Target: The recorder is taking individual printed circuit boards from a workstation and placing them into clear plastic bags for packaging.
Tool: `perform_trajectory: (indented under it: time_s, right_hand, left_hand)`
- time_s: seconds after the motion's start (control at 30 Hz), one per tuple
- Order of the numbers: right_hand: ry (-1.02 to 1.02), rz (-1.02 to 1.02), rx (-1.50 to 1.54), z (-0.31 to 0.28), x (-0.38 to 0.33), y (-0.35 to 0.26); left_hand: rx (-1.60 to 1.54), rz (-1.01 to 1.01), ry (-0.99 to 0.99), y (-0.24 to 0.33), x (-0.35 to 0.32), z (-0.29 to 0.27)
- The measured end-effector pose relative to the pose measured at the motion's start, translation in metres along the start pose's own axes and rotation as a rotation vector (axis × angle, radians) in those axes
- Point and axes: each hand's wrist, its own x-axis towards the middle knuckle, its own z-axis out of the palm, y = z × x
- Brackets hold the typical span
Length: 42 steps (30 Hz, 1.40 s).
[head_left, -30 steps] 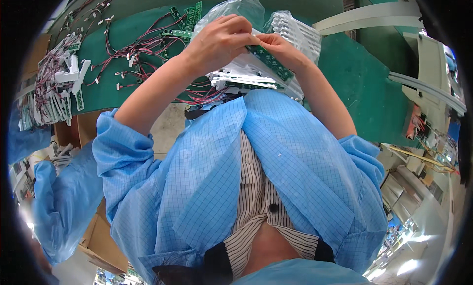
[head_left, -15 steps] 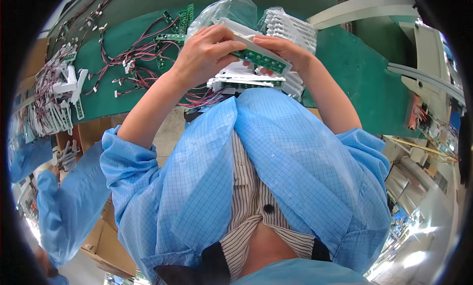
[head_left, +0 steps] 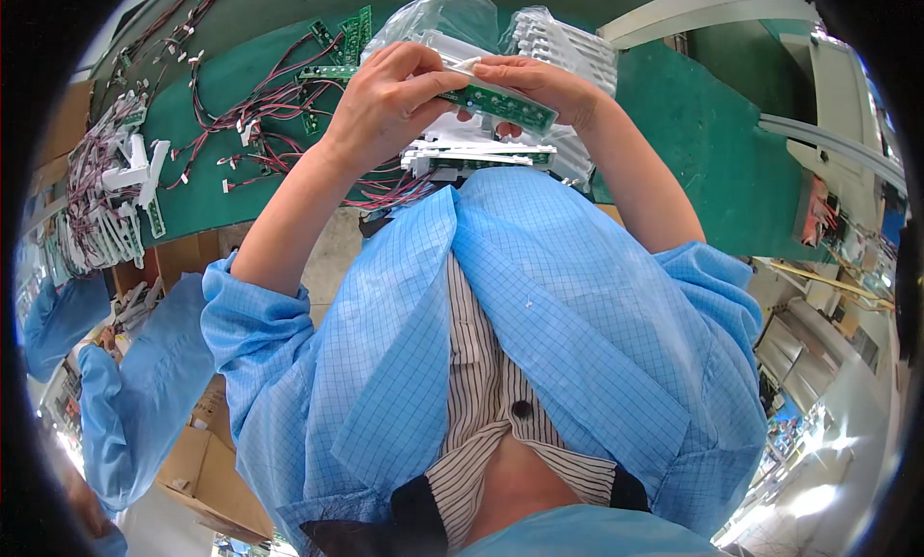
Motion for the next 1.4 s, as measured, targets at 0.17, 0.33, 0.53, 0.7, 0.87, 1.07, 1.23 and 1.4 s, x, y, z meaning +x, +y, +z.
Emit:
perform_trajectory:
  time_s: [0.17, 0.33, 0.53, 0.7, 0.87, 1.07, 1.23, 1.4]
  right_hand:
    - [0.021, -0.003, -0.039, 0.000, 0.003, 0.003]
    - [0.035, -0.009, -0.049, 0.000, 0.002, 0.002]
    - [0.087, -0.016, -0.121, 0.008, 0.002, 0.000]
    - [0.052, -0.018, -0.109, 0.006, 0.000, -0.002]
    - [-0.030, -0.001, -0.027, -0.004, -0.004, 0.003]
    - [0.187, 0.145, -0.139, 0.022, 0.007, -0.002]
    - [0.204, -0.090, -0.023, 0.006, -0.005, 0.019]
    - [0.107, -0.121, -0.014, 0.018, 0.009, 0.031]
  left_hand:
    - [0.036, 0.002, -0.011, 0.000, 0.000, -0.002]
    - [0.089, 0.053, 0.000, -0.003, -0.003, 0.004]
    - [0.272, 0.146, -0.006, 0.006, -0.002, -0.003]
    - [0.230, 0.117, 0.034, 0.008, -0.003, 0.004]
    - [-0.020, -0.029, -0.004, 0.000, 0.002, 0.016]
    - [-0.185, -0.154, -0.035, -0.017, -0.023, 0.017]
    - [-0.008, -0.003, 0.113, -0.018, -0.002, 0.047]
    - [-0.063, -0.182, 0.010, -0.014, -0.023, 0.030]
